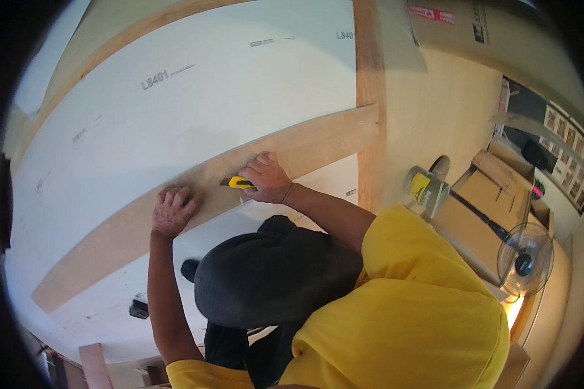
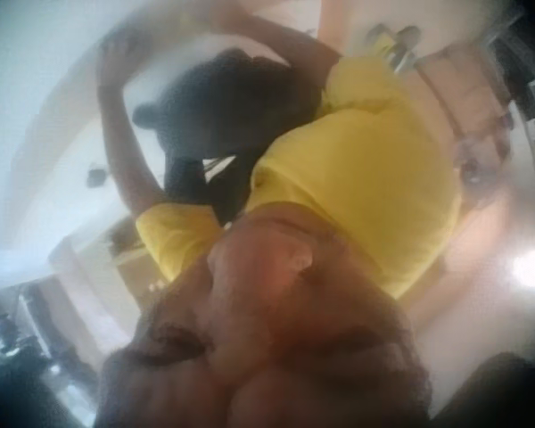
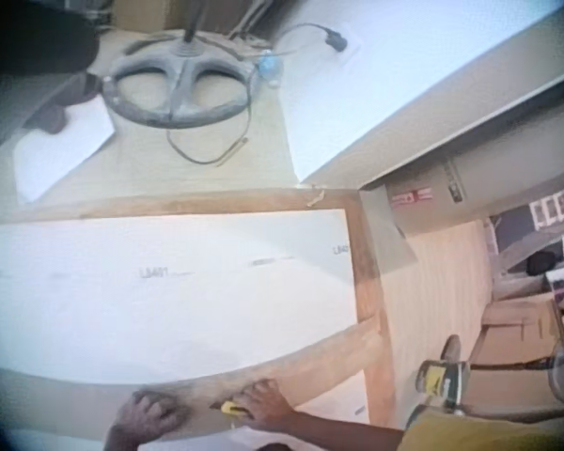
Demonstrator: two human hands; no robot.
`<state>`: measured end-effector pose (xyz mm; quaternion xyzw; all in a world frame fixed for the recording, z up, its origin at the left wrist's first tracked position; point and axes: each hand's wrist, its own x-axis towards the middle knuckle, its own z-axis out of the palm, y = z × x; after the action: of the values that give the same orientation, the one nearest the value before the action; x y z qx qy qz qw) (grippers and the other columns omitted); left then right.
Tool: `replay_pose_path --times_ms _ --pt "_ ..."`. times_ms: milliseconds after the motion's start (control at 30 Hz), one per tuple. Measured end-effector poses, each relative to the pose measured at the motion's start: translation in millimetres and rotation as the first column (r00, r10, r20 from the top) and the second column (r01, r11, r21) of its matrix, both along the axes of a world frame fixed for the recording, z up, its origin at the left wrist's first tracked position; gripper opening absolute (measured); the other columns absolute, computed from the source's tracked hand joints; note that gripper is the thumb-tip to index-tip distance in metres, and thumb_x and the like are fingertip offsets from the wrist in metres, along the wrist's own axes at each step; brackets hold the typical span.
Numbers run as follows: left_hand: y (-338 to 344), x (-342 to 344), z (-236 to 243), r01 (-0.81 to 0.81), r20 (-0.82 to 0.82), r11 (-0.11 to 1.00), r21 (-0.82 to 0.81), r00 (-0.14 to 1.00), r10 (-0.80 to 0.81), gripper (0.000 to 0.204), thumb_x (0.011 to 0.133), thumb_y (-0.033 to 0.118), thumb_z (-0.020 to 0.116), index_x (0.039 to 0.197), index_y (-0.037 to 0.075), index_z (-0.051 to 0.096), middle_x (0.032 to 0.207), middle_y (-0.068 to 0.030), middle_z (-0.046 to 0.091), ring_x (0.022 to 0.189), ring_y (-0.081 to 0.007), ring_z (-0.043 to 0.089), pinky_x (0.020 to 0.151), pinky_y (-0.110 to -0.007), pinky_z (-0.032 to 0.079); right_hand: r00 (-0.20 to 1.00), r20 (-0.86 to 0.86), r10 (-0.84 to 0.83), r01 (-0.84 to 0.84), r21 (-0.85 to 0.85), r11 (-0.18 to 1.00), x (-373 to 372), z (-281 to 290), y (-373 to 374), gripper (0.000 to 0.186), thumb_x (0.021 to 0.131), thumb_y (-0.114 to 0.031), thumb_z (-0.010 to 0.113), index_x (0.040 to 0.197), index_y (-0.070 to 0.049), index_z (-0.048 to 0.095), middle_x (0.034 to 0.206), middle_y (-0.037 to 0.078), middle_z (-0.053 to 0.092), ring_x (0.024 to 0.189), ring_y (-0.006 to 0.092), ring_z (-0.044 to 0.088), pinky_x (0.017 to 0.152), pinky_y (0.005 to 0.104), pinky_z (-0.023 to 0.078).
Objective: The person kneels on the floor and uses a utility knife to cut a large sheet of drywall along a straight line. They score the surface multiple times and then snap the sheet to separate a strip.
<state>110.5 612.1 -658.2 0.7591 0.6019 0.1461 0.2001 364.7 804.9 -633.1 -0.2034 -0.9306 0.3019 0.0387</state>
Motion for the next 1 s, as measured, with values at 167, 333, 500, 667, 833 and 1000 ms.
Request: replay_pose_path --times_ms 167,333,500,667,833,1000 --pt "-11 38 8 -0.431 0.010 0.902 0.034 0.903 0.431 0.033 0.087 0.024 0.069 0.119 0.019 0.062 0.125 -0.0014 0.054 0.117 -0.0211 0.051 0.110 -0.046 0.038 0.998 0.058 0.023 -0.026 0.036 0.999 0 -4 -4 0.036 0.065 -0.023 0.077 0.096 -0.013 0.062 0.086 0.006 0.054 0.085 0.0266 0.051 0.079 0.0436 0.035" --pt "-19 56 -3 -0.573 0.027 0.818 0.045 0.819 0.573 0.034 0.087 0.025 0.072 0.117 0.013 0.063 0.127 -0.0030 0.058 0.121 -0.0213 0.051 0.112 -0.048 0.036 0.990 0.137 0.040 -0.049 0.062 0.997 6 -7 -12 0.034 0.071 -0.028 0.071 0.100 -0.012 0.062 0.089 0.008 0.056 0.090 0.0274 0.052 0.081 0.0454 0.036" --pt "-20 55 -1 -0.619 -0.024 0.775 0.127 0.779 0.626 0.042 0.087 0.029 0.071 0.122 0.008 0.060 0.131 -0.0084 0.055 0.124 -0.0301 0.048 0.112 -0.050 0.033 0.993 0.111 0.044 -0.050 0.056 0.997 2 -2 -7 0.033 0.072 -0.028 0.071 0.098 -0.011 0.060 0.092 0.010 0.057 0.092 0.0304 0.053 0.082 0.0454 0.036" --pt "-19 62 8 -0.759 -0.109 0.643 0.104 0.634 0.766 0.057 0.085 0.039 0.071 0.130 0.007 0.056 0.135 -0.0121 0.052 0.128 -0.0364 0.043 0.111 -0.051 0.031 0.997 0.071 -0.027 0.035 -0.124 0.992 9 14 7 0.030 0.081 -0.022 0.067 0.105 -0.005 0.060 0.097 0.017 0.060 0.094 0.0373 0.057 0.084 0.0473 0.044" --pt "-20 62 7 -0.759 -0.132 0.649 0.051 0.639 0.757 0.063 0.085 0.043 0.070 0.133 0.006 0.053 0.137 -0.0142 0.050 0.131 -0.0371 0.039 0.112 -0.053 0.029 0.854 -0.029 -0.519 0.516 -0.077 0.853 96 24 74 0.029 0.089 -0.023 0.066 0.105 0.001 0.060 0.094 0.025 0.065 0.087 0.0392 0.065 0.076 0.0440 0.052" --pt "-17 61 8 -0.750 -0.124 0.658 0.069 0.648 0.751 0.063 0.084 0.041 0.072 0.133 0.006 0.053 0.136 -0.0145 0.049 0.130 -0.0376 0.039 0.111 -0.053 0.029 0.340 0.108 -0.934 0.903 0.240 0.356 215 17 151 0.046 0.082 -0.034 0.078 0.109 0.001 0.064 0.088 0.017 0.067 0.085 0.0293 0.067 0.077 0.0387 0.053"
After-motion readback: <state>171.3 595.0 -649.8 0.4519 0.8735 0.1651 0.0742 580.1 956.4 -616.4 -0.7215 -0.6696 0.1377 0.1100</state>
